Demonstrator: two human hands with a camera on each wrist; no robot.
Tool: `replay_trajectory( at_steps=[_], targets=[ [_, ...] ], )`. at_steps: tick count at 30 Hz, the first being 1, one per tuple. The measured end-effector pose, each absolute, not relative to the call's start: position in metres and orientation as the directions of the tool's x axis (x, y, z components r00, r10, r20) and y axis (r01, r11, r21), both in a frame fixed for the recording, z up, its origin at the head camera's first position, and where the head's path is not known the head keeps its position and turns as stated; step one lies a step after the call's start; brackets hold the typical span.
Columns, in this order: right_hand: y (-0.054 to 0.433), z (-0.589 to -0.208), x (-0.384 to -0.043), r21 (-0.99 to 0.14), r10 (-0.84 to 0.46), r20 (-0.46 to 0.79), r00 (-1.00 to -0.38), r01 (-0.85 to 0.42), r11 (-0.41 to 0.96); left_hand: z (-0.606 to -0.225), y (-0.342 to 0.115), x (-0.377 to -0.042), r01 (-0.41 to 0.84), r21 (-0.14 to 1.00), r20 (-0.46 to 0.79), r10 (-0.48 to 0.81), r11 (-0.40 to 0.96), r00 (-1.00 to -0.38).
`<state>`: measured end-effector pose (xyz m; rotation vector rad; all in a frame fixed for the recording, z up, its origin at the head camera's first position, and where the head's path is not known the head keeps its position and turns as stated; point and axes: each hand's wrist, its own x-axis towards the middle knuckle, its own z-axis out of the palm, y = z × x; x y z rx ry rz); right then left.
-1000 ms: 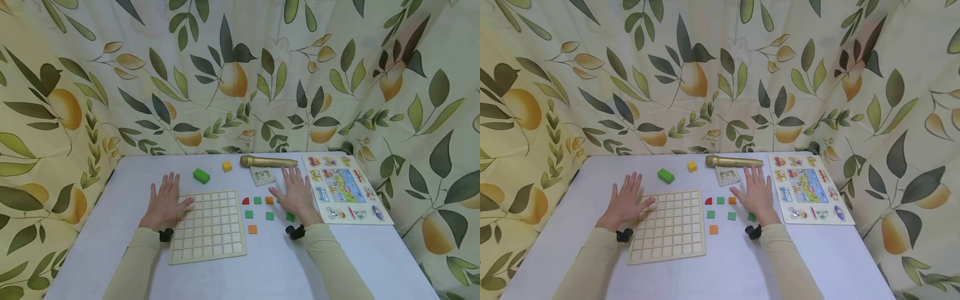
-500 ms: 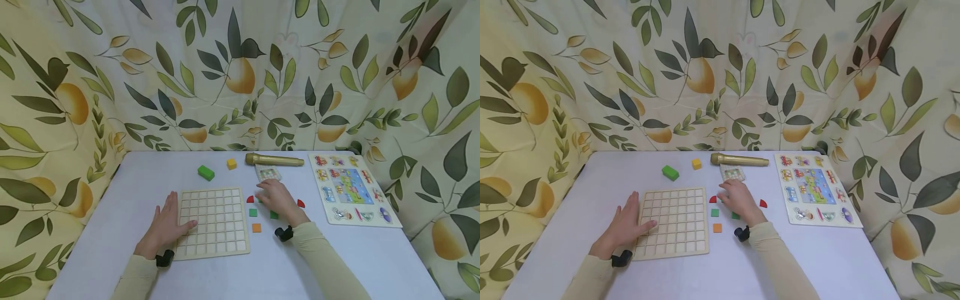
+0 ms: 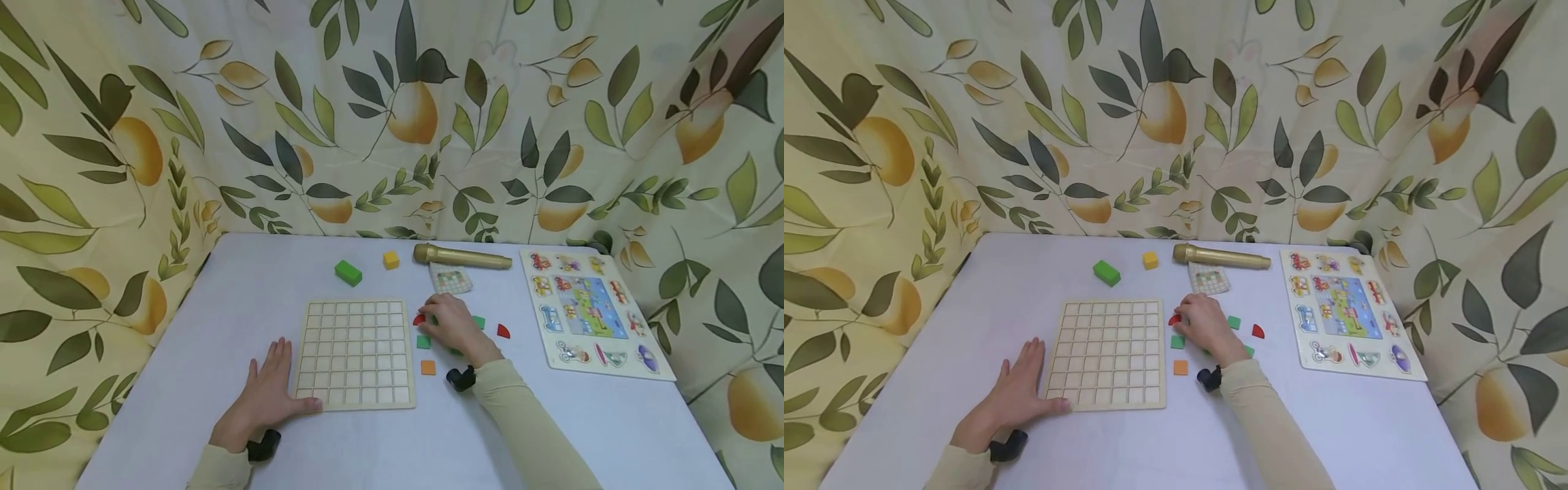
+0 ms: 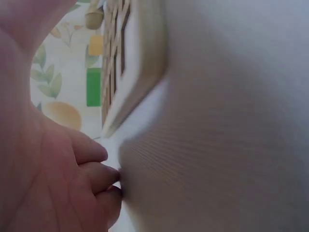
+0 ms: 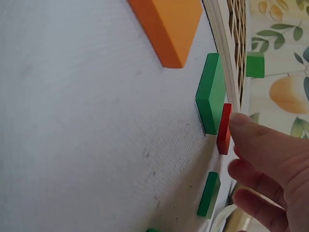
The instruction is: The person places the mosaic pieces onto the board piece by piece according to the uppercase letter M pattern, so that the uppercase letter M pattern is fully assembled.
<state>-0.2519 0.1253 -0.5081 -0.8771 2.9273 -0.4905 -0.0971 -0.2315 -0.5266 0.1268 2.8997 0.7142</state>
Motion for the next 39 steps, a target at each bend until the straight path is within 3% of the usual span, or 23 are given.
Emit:
replay_trajectory(
  at_steps=[18, 32, 39],
  targets=[
    [0.121, -0.513, -0.257, -0.287, -0.543, 0.099, -0.834, -0.546, 0.787, -0.528, -0.234, -0.095, 0.055, 0.433, -0.161, 0.138, 0.9, -0.977],
    [0.113, -0.505, -0.253, -0.467, -0.432, 0.131, -0.892, -0.44, 0.767, -0.532, -0.234, -0.094, 0.073, 0.418, -0.146, 0.147, 0.906, -0.978],
    [0.093, -0.507, -0.249, -0.508, -0.448, 0.182, -0.876, -0.473, 0.72, -0.531, -0.234, -0.094, 0.079, 0.421, -0.145, 0.153, 0.904, -0.977]
  ],
)
